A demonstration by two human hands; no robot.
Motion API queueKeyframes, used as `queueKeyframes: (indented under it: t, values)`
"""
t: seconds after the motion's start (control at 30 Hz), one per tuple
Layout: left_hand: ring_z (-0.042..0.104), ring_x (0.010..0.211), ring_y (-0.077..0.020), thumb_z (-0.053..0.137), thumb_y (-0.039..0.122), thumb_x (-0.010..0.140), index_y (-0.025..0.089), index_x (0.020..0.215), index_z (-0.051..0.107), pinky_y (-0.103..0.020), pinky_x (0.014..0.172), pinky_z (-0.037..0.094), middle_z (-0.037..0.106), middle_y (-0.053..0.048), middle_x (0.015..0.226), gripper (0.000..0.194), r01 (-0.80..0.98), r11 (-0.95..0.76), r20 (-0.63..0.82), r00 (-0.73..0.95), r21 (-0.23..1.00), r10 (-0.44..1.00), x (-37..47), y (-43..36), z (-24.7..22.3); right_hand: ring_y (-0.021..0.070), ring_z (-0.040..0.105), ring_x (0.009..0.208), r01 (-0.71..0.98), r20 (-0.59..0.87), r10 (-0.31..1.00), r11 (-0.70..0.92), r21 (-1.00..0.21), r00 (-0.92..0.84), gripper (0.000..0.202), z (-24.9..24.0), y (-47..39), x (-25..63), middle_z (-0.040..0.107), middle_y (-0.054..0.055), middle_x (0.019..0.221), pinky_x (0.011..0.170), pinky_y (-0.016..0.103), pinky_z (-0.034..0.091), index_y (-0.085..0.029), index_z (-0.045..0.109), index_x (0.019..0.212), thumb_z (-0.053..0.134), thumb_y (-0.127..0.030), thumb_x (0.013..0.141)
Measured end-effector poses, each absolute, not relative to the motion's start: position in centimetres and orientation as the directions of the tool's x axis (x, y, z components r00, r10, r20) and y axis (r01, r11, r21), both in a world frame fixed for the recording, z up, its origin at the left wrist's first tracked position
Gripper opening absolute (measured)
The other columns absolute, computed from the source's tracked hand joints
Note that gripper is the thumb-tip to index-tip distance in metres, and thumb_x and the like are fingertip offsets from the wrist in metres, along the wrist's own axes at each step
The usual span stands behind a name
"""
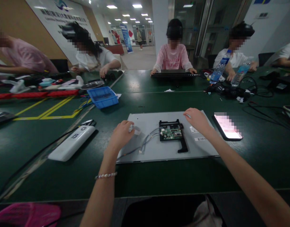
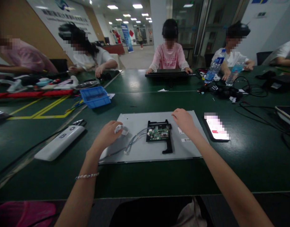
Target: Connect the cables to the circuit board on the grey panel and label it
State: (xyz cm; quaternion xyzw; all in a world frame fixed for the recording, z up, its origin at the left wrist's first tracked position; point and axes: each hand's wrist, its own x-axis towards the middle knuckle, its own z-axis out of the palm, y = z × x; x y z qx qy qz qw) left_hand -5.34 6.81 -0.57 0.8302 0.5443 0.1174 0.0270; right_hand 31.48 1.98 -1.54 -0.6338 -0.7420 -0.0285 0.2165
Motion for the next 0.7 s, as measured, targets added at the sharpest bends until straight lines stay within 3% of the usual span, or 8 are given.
queueKeyframes:
  t: [0.1,0.27,0.47,0.6,0.7]
  values:
    - [0.052,0.103,-0.0252,0.045,0.029,0.083,0.020,0.111,0.056,-0.039,0.088,0.042,0.053,-0.010,0.117,0.031,0.885,-0.451,0.161,0.431,0.115,0.888,-5.1,6.9,-0.6,0.0223,0.055,0.104,0.947,0.262,0.952,0.223,-0.230,-0.161,0.030,-2.9,1.1,33.7,0.063,0.009,0.110,0.092,0.036,0.041,-0.018,0.068,0.101,0.043,-0.011,0.085]
    - [0.046,0.114,-0.0279,0.045,0.027,0.083,0.022,0.114,0.055,-0.045,0.094,0.039,0.049,-0.009,0.124,0.033,0.886,-0.457,0.217,0.432,0.078,0.875,-4.5,6.8,-1.0,0.0202,0.053,0.111,0.879,0.221,0.966,0.216,-0.426,-0.131,0.041,-4.3,-0.4,35.4,0.057,0.009,0.122,0.097,0.037,0.040,-0.020,0.062,0.115,0.039,-0.008,0.083]
    - [0.032,0.127,-0.0304,0.047,0.027,0.084,0.024,0.116,0.054,-0.050,0.102,0.029,0.043,-0.008,0.132,0.033,0.875,-0.477,0.319,0.431,0.081,0.844,-3.8,6.3,-0.7,0.0206,0.060,0.095,0.782,0.139,0.989,0.122,-0.611,-0.045,0.036,-3.9,-1.8,36.1,0.061,0.009,0.114,0.082,0.035,0.049,-0.021,0.062,0.114,0.055,-0.021,0.078]
    - [0.027,0.131,-0.0289,0.047,0.025,0.086,0.024,0.118,0.052,-0.050,0.106,0.024,0.040,-0.008,0.136,0.033,0.842,-0.528,0.372,0.459,0.107,0.807,-3.1,6.1,-0.3,0.0188,0.061,0.085,0.784,0.108,0.992,0.115,-0.610,-0.061,0.045,-4.2,-1.9,35.9,0.063,0.009,0.107,0.075,0.032,0.050,-0.020,0.058,0.120,0.059,-0.020,0.075]
    - [0.026,0.131,-0.0280,0.046,0.025,0.087,0.025,0.118,0.051,-0.051,0.107,0.023,0.040,-0.007,0.135,0.031,0.813,-0.564,0.379,0.481,0.143,0.790,-2.3,6.0,-0.1,0.0172,0.061,0.078,0.797,0.109,0.992,0.114,-0.594,-0.061,0.040,-4.4,-1.8,35.7,0.064,0.008,0.100,0.072,0.031,0.049,-0.020,0.061,0.116,0.057,-0.021,0.075]
